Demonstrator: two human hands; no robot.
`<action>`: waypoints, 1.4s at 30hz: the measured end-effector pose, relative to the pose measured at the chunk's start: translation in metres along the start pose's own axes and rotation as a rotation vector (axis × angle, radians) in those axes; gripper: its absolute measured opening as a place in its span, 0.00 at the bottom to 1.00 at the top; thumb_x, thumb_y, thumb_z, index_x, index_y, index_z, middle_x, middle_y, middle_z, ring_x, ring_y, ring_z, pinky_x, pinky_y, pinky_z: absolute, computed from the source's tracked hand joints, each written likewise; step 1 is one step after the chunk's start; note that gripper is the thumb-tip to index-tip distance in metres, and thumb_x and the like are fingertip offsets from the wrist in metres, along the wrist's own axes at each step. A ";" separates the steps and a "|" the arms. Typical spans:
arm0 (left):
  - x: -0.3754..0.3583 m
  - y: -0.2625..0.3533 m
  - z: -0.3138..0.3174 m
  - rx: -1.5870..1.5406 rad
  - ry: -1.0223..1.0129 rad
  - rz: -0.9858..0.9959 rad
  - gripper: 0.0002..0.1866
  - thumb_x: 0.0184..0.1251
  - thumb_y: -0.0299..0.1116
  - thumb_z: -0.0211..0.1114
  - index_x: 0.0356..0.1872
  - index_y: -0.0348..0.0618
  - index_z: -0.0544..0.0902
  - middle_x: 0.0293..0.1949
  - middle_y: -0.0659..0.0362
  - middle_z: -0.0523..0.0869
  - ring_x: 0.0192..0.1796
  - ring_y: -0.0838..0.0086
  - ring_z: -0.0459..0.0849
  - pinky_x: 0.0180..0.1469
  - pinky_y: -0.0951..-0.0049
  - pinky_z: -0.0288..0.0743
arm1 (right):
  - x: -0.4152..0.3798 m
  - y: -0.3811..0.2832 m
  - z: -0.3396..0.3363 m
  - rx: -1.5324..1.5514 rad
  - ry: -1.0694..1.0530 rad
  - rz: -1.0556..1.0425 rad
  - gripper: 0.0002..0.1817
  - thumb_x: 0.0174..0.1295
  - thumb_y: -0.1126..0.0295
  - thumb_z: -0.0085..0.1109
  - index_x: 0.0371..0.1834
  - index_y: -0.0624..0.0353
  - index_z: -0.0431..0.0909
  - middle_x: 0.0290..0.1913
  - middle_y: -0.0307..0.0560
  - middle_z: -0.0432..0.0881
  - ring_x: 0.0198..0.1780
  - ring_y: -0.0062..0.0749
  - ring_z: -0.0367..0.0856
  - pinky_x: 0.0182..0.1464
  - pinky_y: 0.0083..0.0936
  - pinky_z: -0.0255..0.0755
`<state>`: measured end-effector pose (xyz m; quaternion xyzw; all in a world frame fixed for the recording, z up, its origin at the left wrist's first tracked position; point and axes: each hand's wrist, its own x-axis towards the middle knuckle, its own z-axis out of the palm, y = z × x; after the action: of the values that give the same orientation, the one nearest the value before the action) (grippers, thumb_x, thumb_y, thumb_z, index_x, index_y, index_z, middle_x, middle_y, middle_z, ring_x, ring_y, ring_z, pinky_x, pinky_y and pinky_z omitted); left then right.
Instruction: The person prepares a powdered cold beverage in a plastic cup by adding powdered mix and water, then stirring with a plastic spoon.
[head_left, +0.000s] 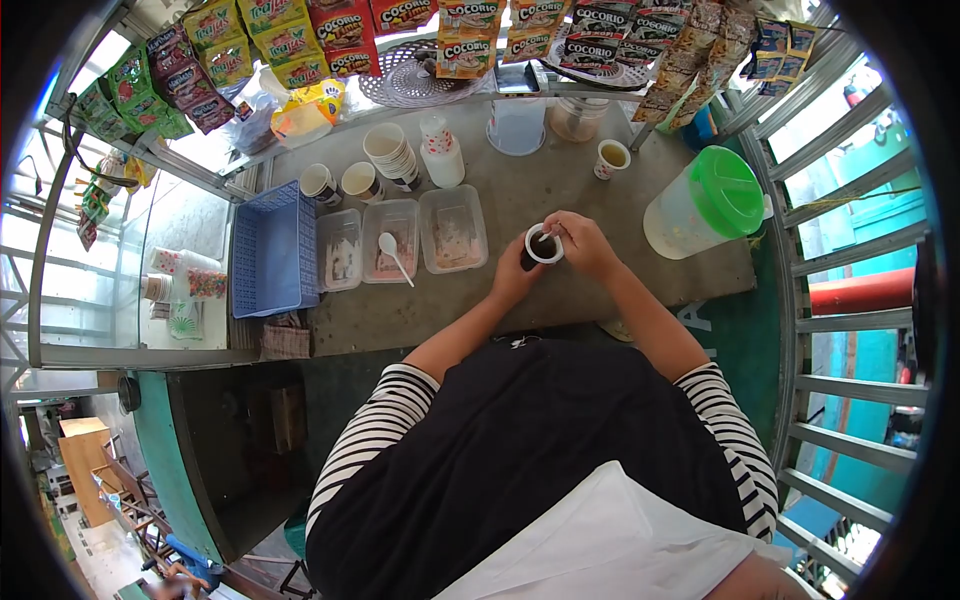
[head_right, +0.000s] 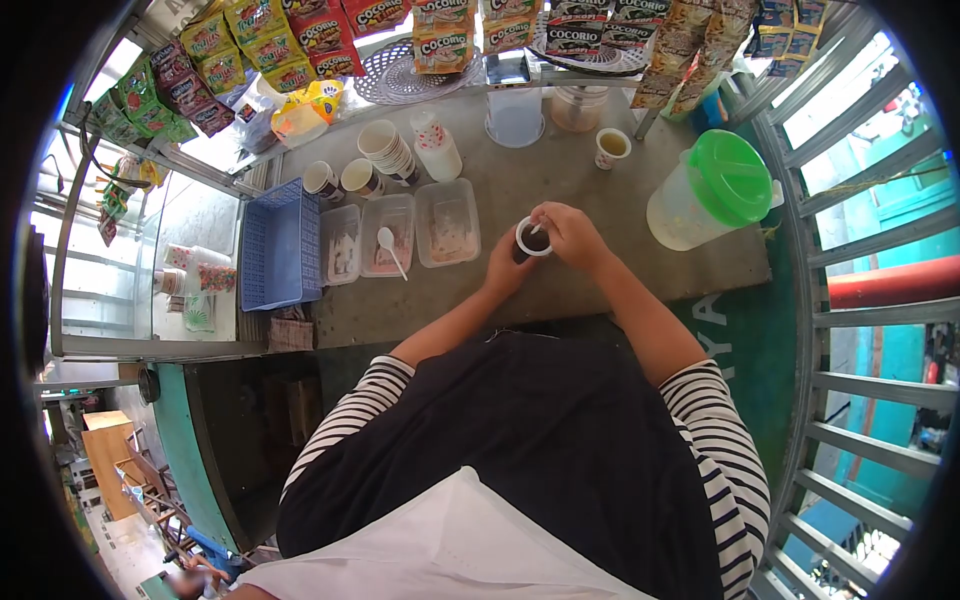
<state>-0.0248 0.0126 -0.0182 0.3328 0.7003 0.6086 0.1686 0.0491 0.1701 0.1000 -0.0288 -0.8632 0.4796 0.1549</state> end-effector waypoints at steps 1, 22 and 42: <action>0.000 0.000 -0.001 0.041 0.003 0.012 0.34 0.57 0.29 0.77 0.66 0.37 0.74 0.60 0.51 0.83 0.63 0.68 0.81 0.66 0.67 0.73 | 0.000 0.004 0.001 -0.023 -0.004 -0.017 0.07 0.67 0.79 0.50 0.41 0.65 0.79 0.38 0.57 0.83 0.43 0.53 0.84 0.49 0.37 0.76; 0.001 -0.006 0.002 -0.077 0.010 0.014 0.34 0.55 0.34 0.78 0.65 0.41 0.76 0.58 0.49 0.84 0.62 0.57 0.83 0.65 0.62 0.73 | -0.002 0.002 0.003 -0.016 -0.032 0.009 0.07 0.66 0.78 0.51 0.42 0.65 0.79 0.40 0.57 0.84 0.45 0.54 0.84 0.50 0.38 0.77; -0.001 -0.002 0.006 -0.132 0.038 -0.015 0.32 0.56 0.27 0.76 0.64 0.38 0.76 0.59 0.52 0.83 0.61 0.67 0.83 0.65 0.67 0.74 | -0.014 0.005 0.006 -0.007 0.067 -0.040 0.07 0.65 0.79 0.52 0.41 0.64 0.80 0.40 0.55 0.85 0.45 0.52 0.84 0.51 0.40 0.77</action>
<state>-0.0211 0.0166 -0.0218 0.3038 0.6641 0.6585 0.1816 0.0604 0.1655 0.0897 -0.0279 -0.8595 0.4723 0.1934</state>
